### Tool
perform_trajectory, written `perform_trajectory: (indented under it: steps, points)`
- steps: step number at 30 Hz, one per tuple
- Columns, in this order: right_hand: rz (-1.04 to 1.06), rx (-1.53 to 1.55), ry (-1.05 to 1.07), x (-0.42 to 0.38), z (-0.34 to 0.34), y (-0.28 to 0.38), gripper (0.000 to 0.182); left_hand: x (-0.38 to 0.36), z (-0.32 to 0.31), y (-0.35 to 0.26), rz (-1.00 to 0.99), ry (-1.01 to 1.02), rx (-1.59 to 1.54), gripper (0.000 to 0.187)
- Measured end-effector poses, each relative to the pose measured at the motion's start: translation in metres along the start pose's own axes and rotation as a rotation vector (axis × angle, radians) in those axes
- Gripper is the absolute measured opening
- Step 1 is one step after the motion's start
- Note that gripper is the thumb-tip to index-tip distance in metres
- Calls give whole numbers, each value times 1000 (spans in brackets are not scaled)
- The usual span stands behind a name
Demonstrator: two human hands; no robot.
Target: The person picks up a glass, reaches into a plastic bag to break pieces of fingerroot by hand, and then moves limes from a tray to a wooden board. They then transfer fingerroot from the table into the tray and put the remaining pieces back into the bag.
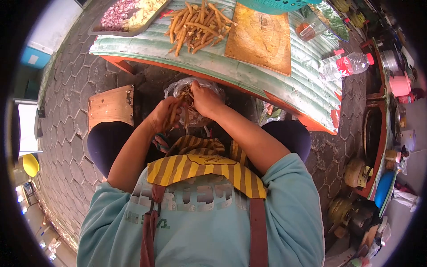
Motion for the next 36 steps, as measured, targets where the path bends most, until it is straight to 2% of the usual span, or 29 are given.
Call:
perform_trajectory:
  steps: [2,3,5,8,11,15,17,18,20,25,28,31,33,34,36]
  points:
    - [23,1,3,-6,4,8,42,-3,1,-5,-9,-98,-58,34]
    - [27,1,5,-8,-1,9,42,-4,3,-5,-10,-101,-61,34]
    - [260,-58,-155,-14,-3,19,48,-4,2,-5,-13,-85,-85,37]
    - [336,-147,-239,-13,-20,17,47,2,7,-1,52,-47,-53,38]
    - [260,-251,-154,-16,-15,21,45,12,11,10,100,60,-130,36]
    - [265,-235,-136,-12,-15,20,46,8,6,14,134,112,-83,34]
    - [131,-220,-56,-2,-17,9,41,-3,-2,14,155,118,22,35]
    - [128,-215,-58,0,-14,5,41,-6,-3,13,158,118,28,35]
    - [-11,-197,62,3,-13,-15,39,-11,-8,9,124,196,21,33]
    - [-24,-107,62,7,-5,-13,50,4,10,9,61,72,-7,32]
    - [9,-45,27,-3,3,-2,47,1,6,2,4,-16,-44,31]
    - [89,-24,38,-6,7,10,56,-4,1,-11,-91,-43,-68,31]
    - [252,-111,-34,-10,3,17,62,-9,0,-15,-130,-28,-77,31]
    - [254,-111,-32,-9,-1,16,62,-10,0,-17,-146,-40,-14,30]
    - [392,-183,-142,-14,1,23,60,-13,-4,-20,-160,-47,49,29]
Point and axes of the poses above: each hand's wrist, its own x-axis towards the middle knuckle, its own z-axis out of the back of the hand, y = z × x, the point moved 6 cm from there along x, towards the middle knuckle, and after that the axes turned 3 degrees about -x, right-handed, at the moved point
